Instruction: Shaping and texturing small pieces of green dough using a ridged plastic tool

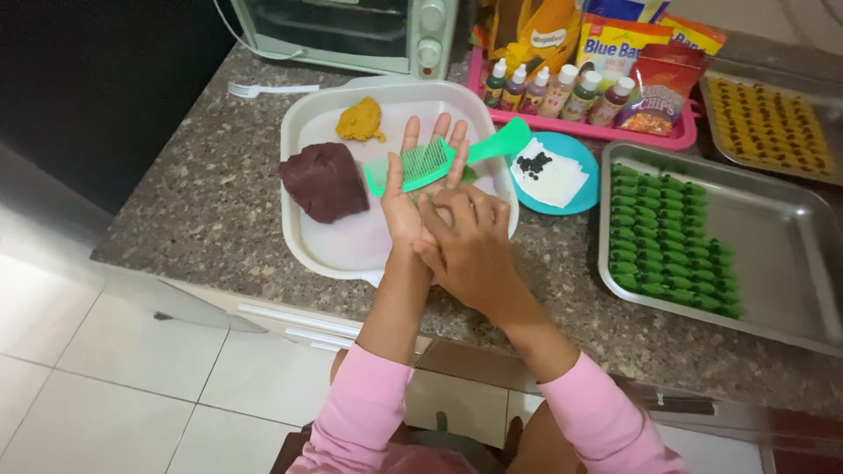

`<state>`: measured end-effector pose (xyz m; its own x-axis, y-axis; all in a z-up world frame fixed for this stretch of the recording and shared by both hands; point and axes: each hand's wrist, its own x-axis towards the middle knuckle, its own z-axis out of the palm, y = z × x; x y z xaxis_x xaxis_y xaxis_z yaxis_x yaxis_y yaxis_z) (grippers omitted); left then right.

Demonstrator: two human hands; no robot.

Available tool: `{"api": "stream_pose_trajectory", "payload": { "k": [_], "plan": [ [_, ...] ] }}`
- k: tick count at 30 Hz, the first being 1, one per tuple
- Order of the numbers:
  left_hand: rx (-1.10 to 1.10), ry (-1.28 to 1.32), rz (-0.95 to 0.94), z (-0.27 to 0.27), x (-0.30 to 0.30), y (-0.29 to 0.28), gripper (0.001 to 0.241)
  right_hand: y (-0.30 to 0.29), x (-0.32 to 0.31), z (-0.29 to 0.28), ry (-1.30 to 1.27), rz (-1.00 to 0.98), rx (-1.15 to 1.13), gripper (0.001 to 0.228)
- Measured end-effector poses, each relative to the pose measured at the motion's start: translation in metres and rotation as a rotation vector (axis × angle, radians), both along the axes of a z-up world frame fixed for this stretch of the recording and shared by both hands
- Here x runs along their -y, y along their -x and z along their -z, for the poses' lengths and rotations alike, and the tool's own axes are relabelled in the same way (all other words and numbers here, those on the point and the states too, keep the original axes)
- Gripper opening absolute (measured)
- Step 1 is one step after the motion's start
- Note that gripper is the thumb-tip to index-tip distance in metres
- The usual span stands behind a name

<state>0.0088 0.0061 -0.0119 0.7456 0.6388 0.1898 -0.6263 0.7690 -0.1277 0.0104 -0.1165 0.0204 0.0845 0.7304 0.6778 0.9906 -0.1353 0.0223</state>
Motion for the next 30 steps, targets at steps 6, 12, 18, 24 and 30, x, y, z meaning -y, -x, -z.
{"api": "stream_pose_trajectory", "payload": {
  "k": [6, 12, 18, 24, 30],
  "plan": [
    [0.072, 0.002, 0.021, -0.001, 0.005, 0.004, 0.052, -0.006, 0.005, 0.005, -0.039, 0.026, 0.126, 0.049],
    [0.133, 0.010, 0.049, -0.006, 0.006, 0.004, 0.051, -0.018, 0.014, -0.013, -0.190, -0.188, -0.279, 0.041],
    [0.185, 0.086, 0.065, -0.004, 0.002, 0.005, 0.049, -0.069, 0.025, -0.009, -0.281, -0.134, -0.469, 0.009],
    [0.171, 0.112, 0.084, -0.004, 0.001, 0.001, 0.051, -0.103, 0.006, 0.033, 0.134, 0.309, -0.324, 0.038],
    [0.107, 0.103, 0.061, -0.004, 0.002, 0.003, 0.050, -0.112, -0.011, 0.045, 0.403, 0.367, -0.416, 0.053]
  ]
}}
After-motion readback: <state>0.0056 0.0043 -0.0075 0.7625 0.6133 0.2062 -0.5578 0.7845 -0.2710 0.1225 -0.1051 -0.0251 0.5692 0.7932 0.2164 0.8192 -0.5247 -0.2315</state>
